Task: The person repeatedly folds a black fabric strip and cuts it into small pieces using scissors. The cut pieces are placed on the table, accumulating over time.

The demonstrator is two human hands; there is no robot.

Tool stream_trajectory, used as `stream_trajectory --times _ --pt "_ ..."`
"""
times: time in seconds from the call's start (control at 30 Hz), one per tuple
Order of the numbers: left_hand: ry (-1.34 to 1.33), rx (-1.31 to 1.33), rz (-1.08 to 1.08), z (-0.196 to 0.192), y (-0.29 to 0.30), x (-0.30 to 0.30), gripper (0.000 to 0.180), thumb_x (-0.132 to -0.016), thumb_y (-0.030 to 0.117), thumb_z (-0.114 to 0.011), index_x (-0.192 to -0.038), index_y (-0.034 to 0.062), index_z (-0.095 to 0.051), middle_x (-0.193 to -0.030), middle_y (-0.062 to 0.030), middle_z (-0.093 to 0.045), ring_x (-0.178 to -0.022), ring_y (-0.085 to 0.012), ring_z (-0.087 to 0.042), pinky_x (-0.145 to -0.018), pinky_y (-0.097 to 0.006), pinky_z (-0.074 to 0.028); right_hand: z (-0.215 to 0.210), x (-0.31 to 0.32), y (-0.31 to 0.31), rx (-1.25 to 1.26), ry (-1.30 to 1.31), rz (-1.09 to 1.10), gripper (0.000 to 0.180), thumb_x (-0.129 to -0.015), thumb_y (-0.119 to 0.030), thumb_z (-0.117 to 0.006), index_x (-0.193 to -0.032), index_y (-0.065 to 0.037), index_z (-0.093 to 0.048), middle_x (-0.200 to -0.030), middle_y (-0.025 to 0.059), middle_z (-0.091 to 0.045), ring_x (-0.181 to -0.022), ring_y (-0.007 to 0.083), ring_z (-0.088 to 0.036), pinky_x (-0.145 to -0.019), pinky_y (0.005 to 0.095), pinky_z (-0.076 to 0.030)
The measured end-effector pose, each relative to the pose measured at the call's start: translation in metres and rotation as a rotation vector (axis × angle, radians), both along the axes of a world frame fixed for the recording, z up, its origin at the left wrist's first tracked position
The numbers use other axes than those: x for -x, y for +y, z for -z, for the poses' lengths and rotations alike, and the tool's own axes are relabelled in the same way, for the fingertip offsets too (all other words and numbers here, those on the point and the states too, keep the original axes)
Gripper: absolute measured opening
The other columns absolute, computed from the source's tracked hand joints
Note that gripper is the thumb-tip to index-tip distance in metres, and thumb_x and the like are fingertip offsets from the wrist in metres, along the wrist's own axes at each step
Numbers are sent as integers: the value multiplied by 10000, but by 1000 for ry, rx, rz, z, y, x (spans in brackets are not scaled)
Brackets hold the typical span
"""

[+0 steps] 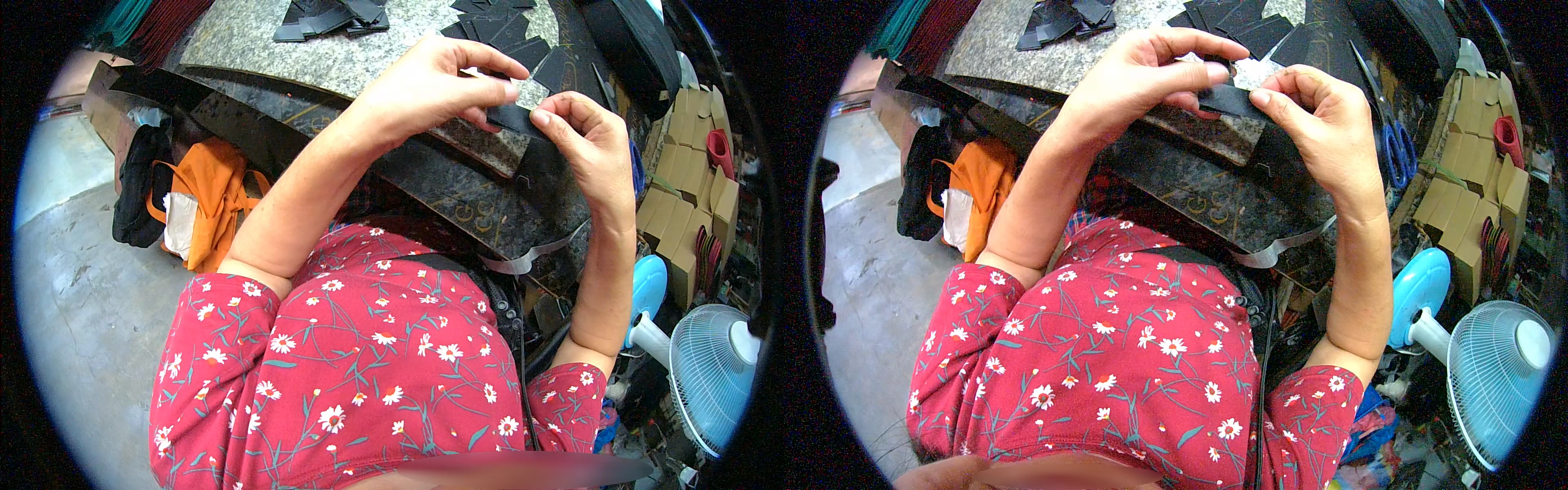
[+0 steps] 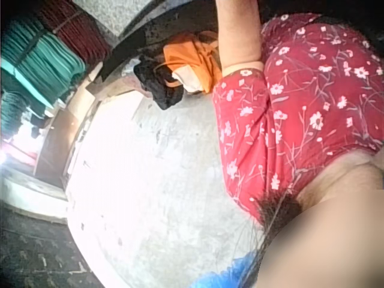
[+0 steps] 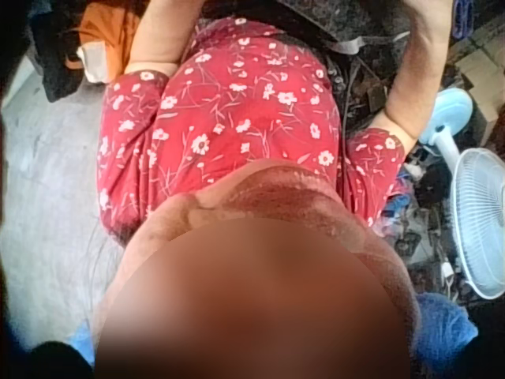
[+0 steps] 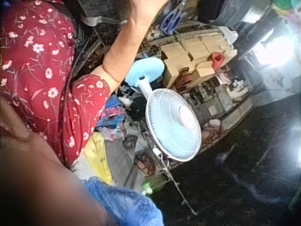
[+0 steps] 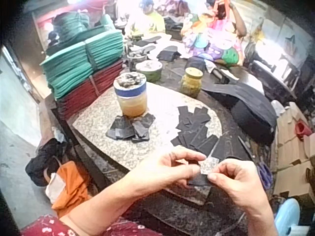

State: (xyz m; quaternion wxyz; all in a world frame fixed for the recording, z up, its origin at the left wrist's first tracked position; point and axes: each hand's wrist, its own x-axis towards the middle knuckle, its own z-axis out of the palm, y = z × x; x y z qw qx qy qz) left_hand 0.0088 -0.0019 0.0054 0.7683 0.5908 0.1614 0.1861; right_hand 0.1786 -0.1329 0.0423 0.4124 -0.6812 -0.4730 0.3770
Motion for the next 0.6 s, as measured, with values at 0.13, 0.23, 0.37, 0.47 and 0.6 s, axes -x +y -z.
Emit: stream_trajectory --times 0.13,0.23,0.37,0.47,0.6 --pt "59 12 60 -1 0 1 434 -805 118 -735 -1212 22 -620 -830 25 -638 -701 -15 -572 -645 -147 -457 1 0 -1 24 -19 29 126 -860 -103 -692 -886 15 -656 -780 -14 -635 -703 26 -547 -623 175 -430" --pt "34 21 63 -2 0 2 440 -795 80 -732 -1215 22 -615 -758 52 -588 -647 4 -519 -618 -141 -432 1 1 -1 26 -14 30 127 -860 -104 -693 -885 15 -656 -778 -15 -634 -701 25 -545 -622 177 -430" --pt "42 -47 39 -3 0 4 424 -774 56 -725 -1184 8 -625 -717 54 -556 -622 -4 -507 -586 -157 -429 2 3 -1 12 -74 17 138 -852 -109 -700 -889 18 -658 -776 -15 -638 -710 35 -551 -640 192 -442" --pt "5 -93 -7 -2 -1 2 440 -748 35 -719 -1173 -16 -617 -695 25 -544 -610 -42 -557 -560 -185 -458 4 7 -1 -26 -101 -37 149 -841 -113 -706 -884 21 -659 -774 -4 -644 -725 49 -560 -661 212 -453" --pt "-54 -91 -11 0 -3 1 566 -726 8 -728 -1262 -14 -547 -684 37 -500 -581 -39 -520 -552 -183 -463 3 9 -2 8 -130 -96 164 -833 -137 -710 -871 14 -659 -748 37 -647 -710 75 -569 -663 243 -461"
